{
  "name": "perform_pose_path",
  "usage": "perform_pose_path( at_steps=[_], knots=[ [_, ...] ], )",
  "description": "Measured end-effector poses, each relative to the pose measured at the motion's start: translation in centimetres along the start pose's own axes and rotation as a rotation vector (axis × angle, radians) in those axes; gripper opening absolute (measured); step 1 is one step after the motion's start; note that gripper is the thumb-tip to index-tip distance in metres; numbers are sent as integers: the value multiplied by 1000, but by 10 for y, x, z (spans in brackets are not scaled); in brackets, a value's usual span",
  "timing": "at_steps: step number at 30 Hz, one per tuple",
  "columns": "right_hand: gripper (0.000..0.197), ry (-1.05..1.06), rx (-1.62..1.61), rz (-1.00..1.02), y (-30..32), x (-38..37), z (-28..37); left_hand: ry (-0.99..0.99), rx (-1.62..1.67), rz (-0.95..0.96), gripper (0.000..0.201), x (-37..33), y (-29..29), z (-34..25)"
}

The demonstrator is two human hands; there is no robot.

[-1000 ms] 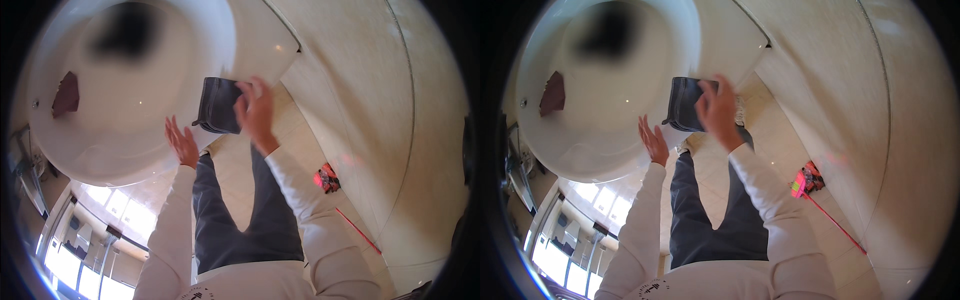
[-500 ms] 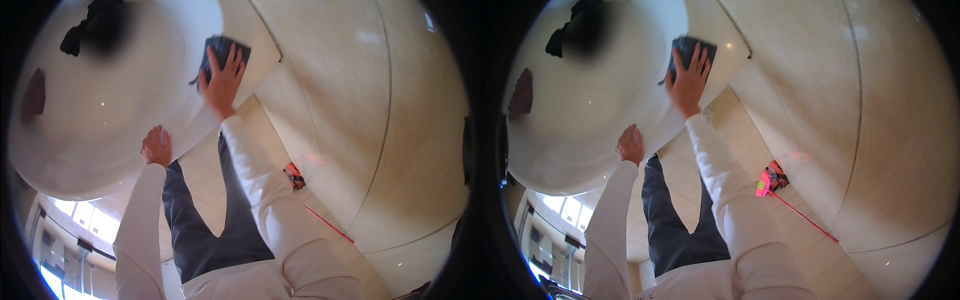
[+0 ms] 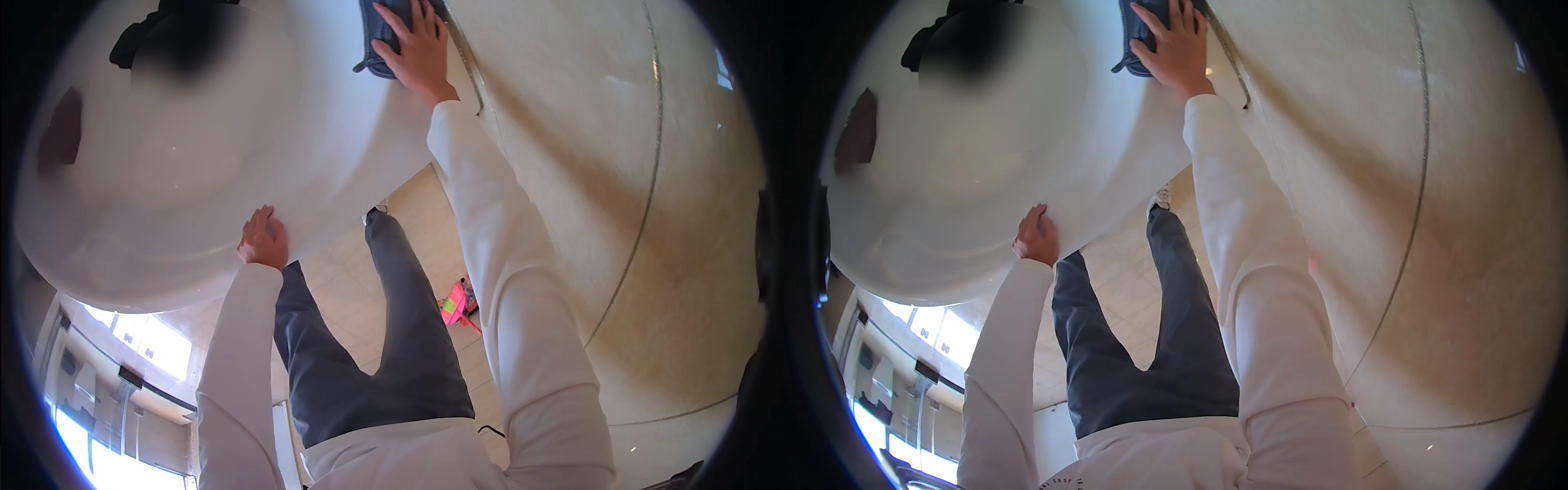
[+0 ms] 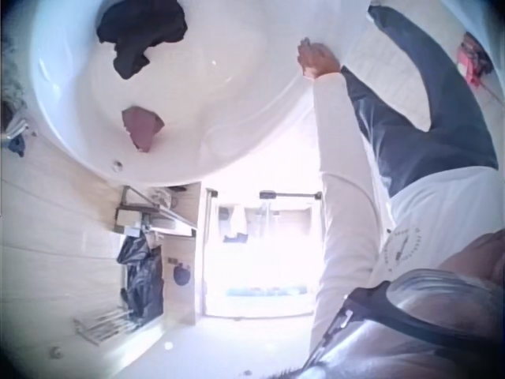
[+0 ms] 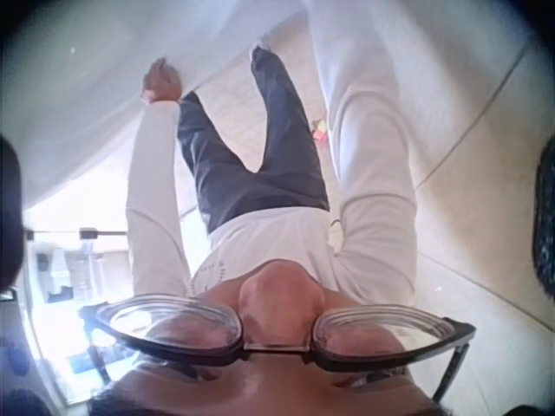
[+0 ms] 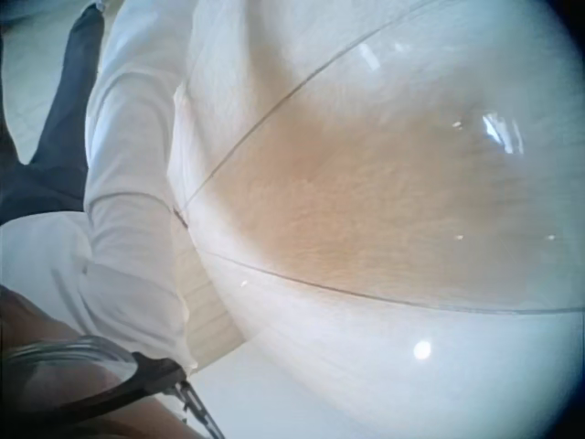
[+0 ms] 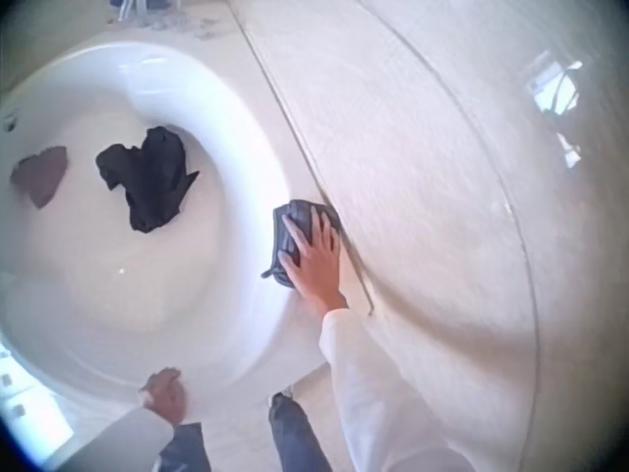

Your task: The person wipes the tiled floor and the exterior surfaces of a white bathtub using a dark cloth. They move around the tub, cleaning the sides and rim in a continuous wiping motion.

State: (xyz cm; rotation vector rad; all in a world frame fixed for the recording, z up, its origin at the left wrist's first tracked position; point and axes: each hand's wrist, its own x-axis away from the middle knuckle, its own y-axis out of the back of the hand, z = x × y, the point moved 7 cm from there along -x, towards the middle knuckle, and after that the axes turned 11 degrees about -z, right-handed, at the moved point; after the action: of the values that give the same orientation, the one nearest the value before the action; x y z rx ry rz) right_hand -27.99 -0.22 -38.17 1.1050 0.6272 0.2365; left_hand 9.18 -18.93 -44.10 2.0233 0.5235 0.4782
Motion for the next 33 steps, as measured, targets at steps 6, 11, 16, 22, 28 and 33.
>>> perform_pose_path(
  at_steps=[6, 11, 16, 22, 28, 33],
  knots=[
    [65, 40, -48, -59, 8, 6, -4, -13, 26, 16, 24, 0, 3, 0],
    [50, 25, 18, -171, 5, 26, -21, -13, 38, 61, 27, 2, -5, -2],
    [50, -103, 8, -111, 18, 65, -15, -38, 33, 83, 29, 1, 2, -3],
    [52, -254, 80, -17, 28, 108, 4, -135, 41, 61, 30, 1, 3, -6],
    [56, -121, 118, 13, 20, 79, -6, -134, -2, 69, 31, 2, 6, -13],
    [53, 24, 44, -37, 6, 28, -27, -139, 1, 69, 32, -2, 11, -13]
  ],
)
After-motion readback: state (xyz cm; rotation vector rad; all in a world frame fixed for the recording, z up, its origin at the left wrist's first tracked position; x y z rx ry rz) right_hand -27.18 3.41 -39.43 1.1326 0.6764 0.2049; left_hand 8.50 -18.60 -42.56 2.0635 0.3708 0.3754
